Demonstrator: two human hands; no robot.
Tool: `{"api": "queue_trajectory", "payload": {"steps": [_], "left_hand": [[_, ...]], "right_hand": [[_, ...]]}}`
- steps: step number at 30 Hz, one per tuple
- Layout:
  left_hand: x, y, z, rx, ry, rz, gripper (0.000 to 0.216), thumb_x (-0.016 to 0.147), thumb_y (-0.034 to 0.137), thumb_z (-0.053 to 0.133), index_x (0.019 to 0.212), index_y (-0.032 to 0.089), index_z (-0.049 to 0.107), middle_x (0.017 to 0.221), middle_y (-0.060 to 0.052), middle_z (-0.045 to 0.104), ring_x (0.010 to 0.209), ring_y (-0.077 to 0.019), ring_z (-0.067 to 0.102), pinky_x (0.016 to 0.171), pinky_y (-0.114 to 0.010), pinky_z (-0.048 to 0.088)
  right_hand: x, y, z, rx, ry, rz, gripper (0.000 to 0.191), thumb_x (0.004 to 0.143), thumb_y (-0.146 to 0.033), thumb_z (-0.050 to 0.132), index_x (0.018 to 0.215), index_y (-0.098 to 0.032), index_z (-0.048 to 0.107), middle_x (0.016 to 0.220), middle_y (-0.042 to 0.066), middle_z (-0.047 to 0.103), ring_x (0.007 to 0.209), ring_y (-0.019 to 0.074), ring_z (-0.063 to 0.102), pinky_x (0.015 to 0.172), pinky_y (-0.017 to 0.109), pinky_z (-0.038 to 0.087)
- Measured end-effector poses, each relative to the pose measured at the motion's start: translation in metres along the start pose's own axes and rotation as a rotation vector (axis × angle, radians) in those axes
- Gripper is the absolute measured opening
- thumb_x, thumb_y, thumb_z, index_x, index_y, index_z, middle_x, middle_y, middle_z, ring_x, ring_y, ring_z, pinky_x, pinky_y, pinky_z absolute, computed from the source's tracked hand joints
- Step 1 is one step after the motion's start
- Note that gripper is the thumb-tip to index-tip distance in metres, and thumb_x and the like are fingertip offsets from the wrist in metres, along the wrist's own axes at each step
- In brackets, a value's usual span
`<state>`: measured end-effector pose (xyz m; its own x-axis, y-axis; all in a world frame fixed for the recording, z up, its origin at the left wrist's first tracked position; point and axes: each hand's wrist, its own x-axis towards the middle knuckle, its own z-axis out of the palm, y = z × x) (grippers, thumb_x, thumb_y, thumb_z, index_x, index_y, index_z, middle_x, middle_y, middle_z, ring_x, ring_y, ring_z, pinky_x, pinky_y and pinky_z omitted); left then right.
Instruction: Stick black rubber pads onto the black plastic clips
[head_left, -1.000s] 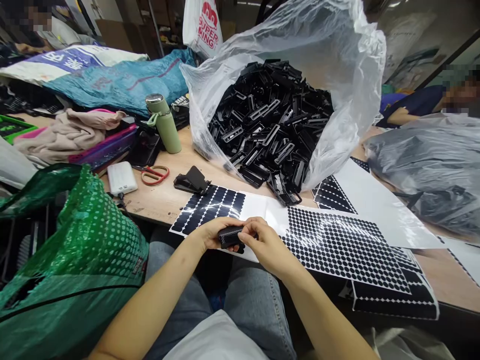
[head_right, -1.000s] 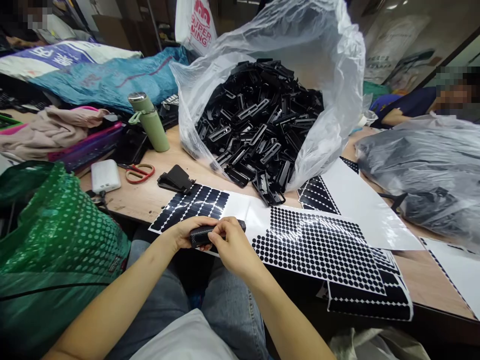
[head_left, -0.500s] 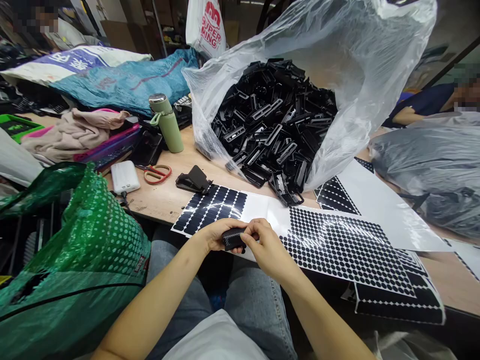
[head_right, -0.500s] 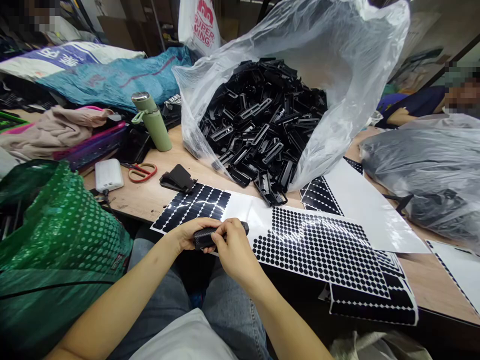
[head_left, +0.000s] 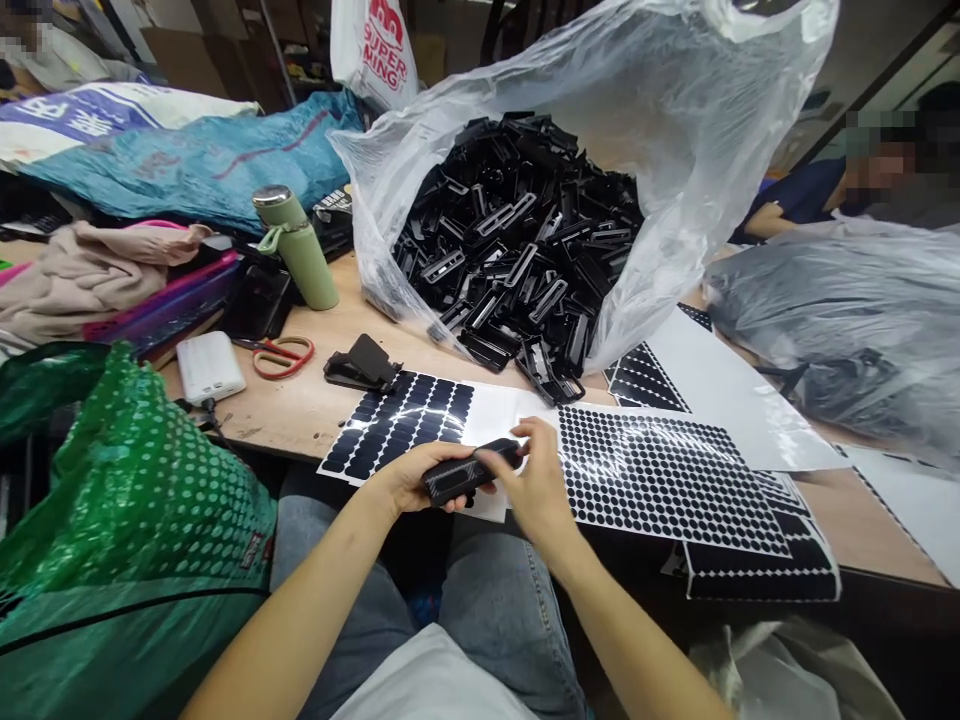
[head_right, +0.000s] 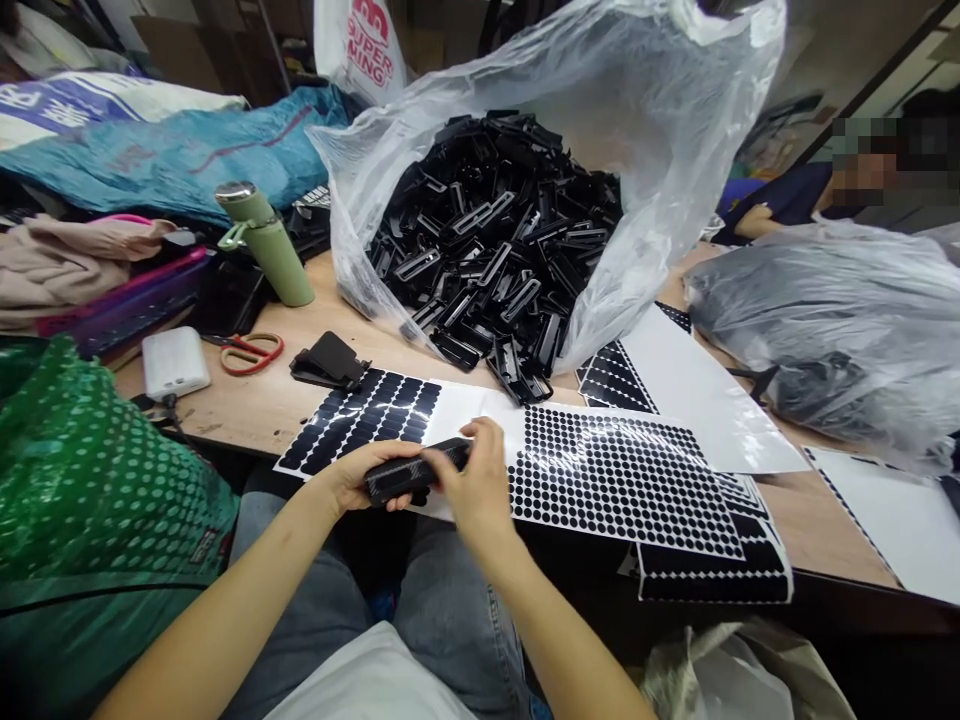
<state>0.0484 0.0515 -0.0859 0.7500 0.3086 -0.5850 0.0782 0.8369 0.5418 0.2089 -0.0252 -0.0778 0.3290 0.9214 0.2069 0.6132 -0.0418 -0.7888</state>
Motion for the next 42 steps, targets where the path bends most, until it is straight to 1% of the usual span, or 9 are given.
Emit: {"api": "queue_trajectory", "payload": {"steps": [2,5,10,14,18,21,25,38,42], "left_hand": [[-0.002,0.001,-0.002,0.016,-0.036,0.005,0.031,0.086,0.028,0.042,0.093,0.003,0.059,0.080,-0.018,0.068,0.045,-0.0150,0.061,0.037,-0.021,0.047],[-0.003,0.005,-0.003,0.018,-0.061,0.001,0.033,0.086,0.029,0.043,0.099,0.002,0.057,0.088,-0.020,0.068,0.047,-0.0148,0.062,0.038,-0.020,0.048],[0.000,0.009,0.003,0.012,-0.073,-0.007,0.035,0.086,0.028,0.041,0.102,0.001,0.056,0.091,-0.022,0.068,0.045,-0.0145,0.061,0.037,-0.020,0.047],[0.000,0.009,0.004,0.004,-0.068,-0.006,0.036,0.086,0.028,0.041,0.102,0.000,0.056,0.091,-0.023,0.067,0.044,-0.0140,0.060,0.037,-0.020,0.047],[0.001,0.008,0.001,-0.010,-0.068,-0.029,0.035,0.086,0.029,0.042,0.102,0.001,0.056,0.091,-0.022,0.067,0.046,-0.0147,0.061,0.038,-0.020,0.048],[0.004,0.006,0.001,-0.017,-0.069,-0.041,0.033,0.086,0.029,0.042,0.098,0.002,0.057,0.084,-0.020,0.068,0.046,-0.0155,0.061,0.038,-0.021,0.048],[0.007,0.003,0.005,-0.016,-0.055,-0.027,0.029,0.086,0.028,0.041,0.084,0.005,0.059,0.065,-0.013,0.067,0.043,-0.0162,0.061,0.037,-0.020,0.047],[0.000,0.001,0.014,0.055,0.030,0.009,0.030,0.087,0.026,0.038,0.077,0.007,0.058,0.055,-0.011,0.064,0.040,-0.0154,0.059,0.035,-0.019,0.044],[-0.002,-0.002,0.009,0.060,0.038,0.066,0.026,0.085,0.030,0.044,0.083,0.008,0.056,0.068,-0.012,0.067,0.043,-0.0142,0.060,0.036,-0.020,0.045]], "right_hand": [[0.012,0.033,-0.012,-0.149,0.023,0.090,0.017,0.083,-0.033,0.046,0.091,-0.018,0.049,0.097,0.009,0.050,0.080,0.0200,0.050,0.075,0.035,0.040],[0.025,0.076,-0.030,-0.369,-0.092,0.221,0.010,0.081,-0.025,0.045,0.078,-0.018,0.051,0.086,0.009,0.050,0.078,0.0221,0.050,0.074,0.037,0.039],[0.027,0.098,-0.035,-0.402,-0.173,0.245,0.011,0.080,-0.018,0.043,0.070,-0.018,0.049,0.086,0.010,0.049,0.078,0.0206,0.049,0.074,0.035,0.038],[0.023,0.084,-0.040,-0.328,-0.186,0.249,0.013,0.080,-0.019,0.043,0.069,-0.018,0.048,0.087,0.010,0.050,0.081,0.0204,0.050,0.076,0.034,0.039],[0.015,0.044,-0.050,0.030,-0.250,0.292,0.015,0.082,-0.031,0.044,0.076,-0.019,0.050,0.082,0.004,0.051,0.074,0.0177,0.049,0.070,0.032,0.040],[0.006,0.006,-0.048,0.257,-0.354,0.188,0.014,0.082,-0.032,0.046,0.074,-0.021,0.049,0.084,0.002,0.052,0.077,0.0165,0.049,0.071,0.031,0.040],[-0.002,-0.023,-0.031,0.319,-0.402,0.106,0.013,0.082,-0.025,0.046,0.069,-0.020,0.047,0.093,0.003,0.049,0.084,0.0159,0.050,0.076,0.031,0.042],[-0.008,-0.021,-0.012,0.204,-0.333,0.065,0.013,0.083,-0.021,0.045,0.070,-0.021,0.048,0.098,0.005,0.047,0.086,0.0178,0.051,0.081,0.037,0.043],[-0.007,-0.011,-0.009,0.142,-0.110,0.063,0.018,0.074,-0.033,0.061,0.081,-0.021,0.049,0.099,0.006,0.048,0.091,0.0205,0.049,0.082,0.038,0.041]]}}
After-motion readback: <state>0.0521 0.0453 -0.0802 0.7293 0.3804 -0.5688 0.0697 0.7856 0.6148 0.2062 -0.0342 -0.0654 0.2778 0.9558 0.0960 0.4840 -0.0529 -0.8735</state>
